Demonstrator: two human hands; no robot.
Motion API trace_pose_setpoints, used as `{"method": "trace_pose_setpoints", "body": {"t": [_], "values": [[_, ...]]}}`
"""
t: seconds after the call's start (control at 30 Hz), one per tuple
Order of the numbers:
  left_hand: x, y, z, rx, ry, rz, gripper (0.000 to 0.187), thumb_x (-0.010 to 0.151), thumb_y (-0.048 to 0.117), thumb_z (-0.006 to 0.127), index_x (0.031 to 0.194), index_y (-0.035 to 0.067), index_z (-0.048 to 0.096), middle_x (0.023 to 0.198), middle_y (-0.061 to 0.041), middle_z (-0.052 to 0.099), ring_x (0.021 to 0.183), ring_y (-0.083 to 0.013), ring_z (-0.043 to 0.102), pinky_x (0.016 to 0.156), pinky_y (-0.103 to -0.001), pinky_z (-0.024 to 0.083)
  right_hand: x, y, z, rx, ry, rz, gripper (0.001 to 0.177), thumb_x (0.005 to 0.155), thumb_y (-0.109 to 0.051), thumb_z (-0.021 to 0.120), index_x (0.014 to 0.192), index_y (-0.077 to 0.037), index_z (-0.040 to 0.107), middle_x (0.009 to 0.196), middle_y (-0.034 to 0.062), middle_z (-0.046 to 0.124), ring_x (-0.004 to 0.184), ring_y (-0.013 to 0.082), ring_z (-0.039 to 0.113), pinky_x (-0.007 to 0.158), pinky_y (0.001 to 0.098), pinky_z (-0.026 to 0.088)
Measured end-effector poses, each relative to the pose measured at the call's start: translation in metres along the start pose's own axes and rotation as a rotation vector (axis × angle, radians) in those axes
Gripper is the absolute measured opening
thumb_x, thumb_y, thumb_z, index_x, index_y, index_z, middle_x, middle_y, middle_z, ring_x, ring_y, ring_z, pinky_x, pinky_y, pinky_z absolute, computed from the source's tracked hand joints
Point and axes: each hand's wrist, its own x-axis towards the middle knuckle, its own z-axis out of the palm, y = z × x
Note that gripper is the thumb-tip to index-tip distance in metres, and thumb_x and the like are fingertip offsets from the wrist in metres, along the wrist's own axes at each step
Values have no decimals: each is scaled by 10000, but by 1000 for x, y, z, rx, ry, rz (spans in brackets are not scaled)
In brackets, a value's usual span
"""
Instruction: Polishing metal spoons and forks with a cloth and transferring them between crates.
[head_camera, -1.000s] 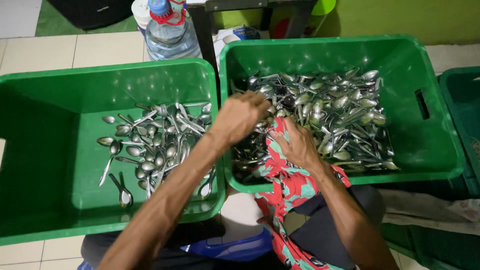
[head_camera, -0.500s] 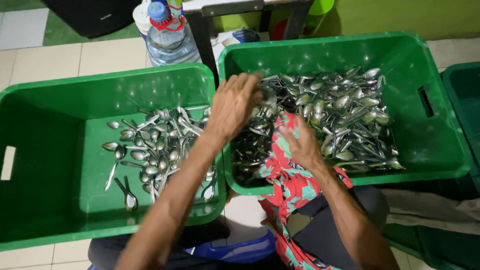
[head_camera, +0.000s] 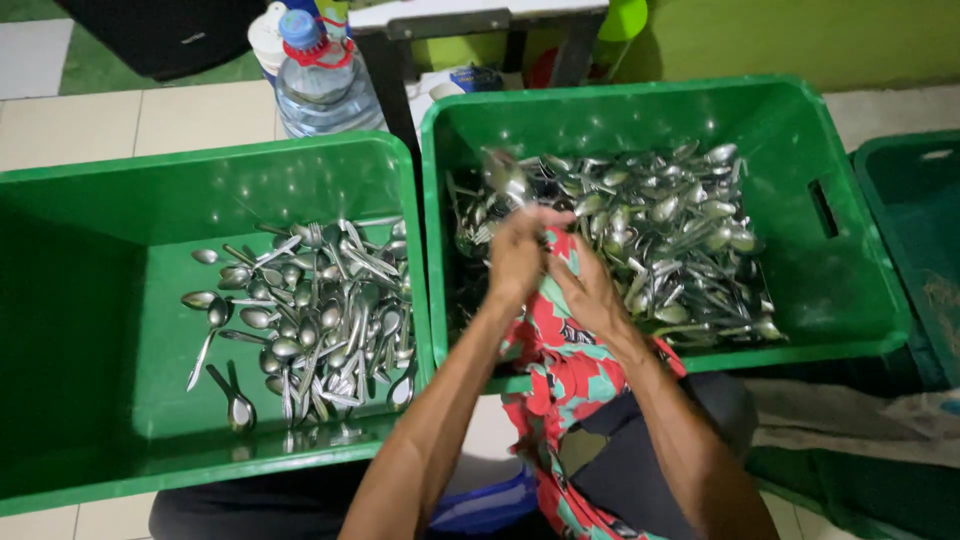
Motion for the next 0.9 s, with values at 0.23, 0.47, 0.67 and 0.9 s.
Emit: {"method": "trace_pose_setpoints", "body": {"t": [0.23, 0.47, 0.67, 0.9], "values": [[1, 53, -64, 307, -11, -7, 415, 1080, 292, 407, 949, 85, 742, 683, -143, 621, 712, -291, 634, 722, -455, 543, -7, 5, -4, -144, 102, 139, 674, 1054, -498, 181, 1436, -41, 495, 573, -88, 285, 367, 63, 277, 275, 255, 262], [-56, 29, -58, 471, -224, -188, 351, 1070, 281, 389, 1022, 47, 646, 885, -253, 695, 969, -454, 680, 838, -562, 503, -5, 25, 10, -478, 338, -409, 316, 948, -286, 763, 1137, -62, 646, 1015, 100, 643, 915, 333, 691, 772, 397, 556], [-76, 38, -45, 549, -295, -125, 269, 1064, 232, 371, 1078, 63, 580, 866, -289, 704, 918, -496, 686, 778, -583, 484, -5, 15, 12, -842, 305, -563, 165, 937, -265, 738, 1047, -146, 709, 953, 31, 609, 717, 280, 700, 595, 382, 562], [-84, 52, -42, 482, -248, -140, 272, 1069, 225, 372, 1030, 75, 595, 776, -268, 664, 806, -462, 671, 749, -538, 488, 7, 46, 9, -950, 463, -564, 133, 953, -241, 725, 1008, -126, 687, 925, 26, 561, 670, 261, 672, 565, 354, 541]]}}
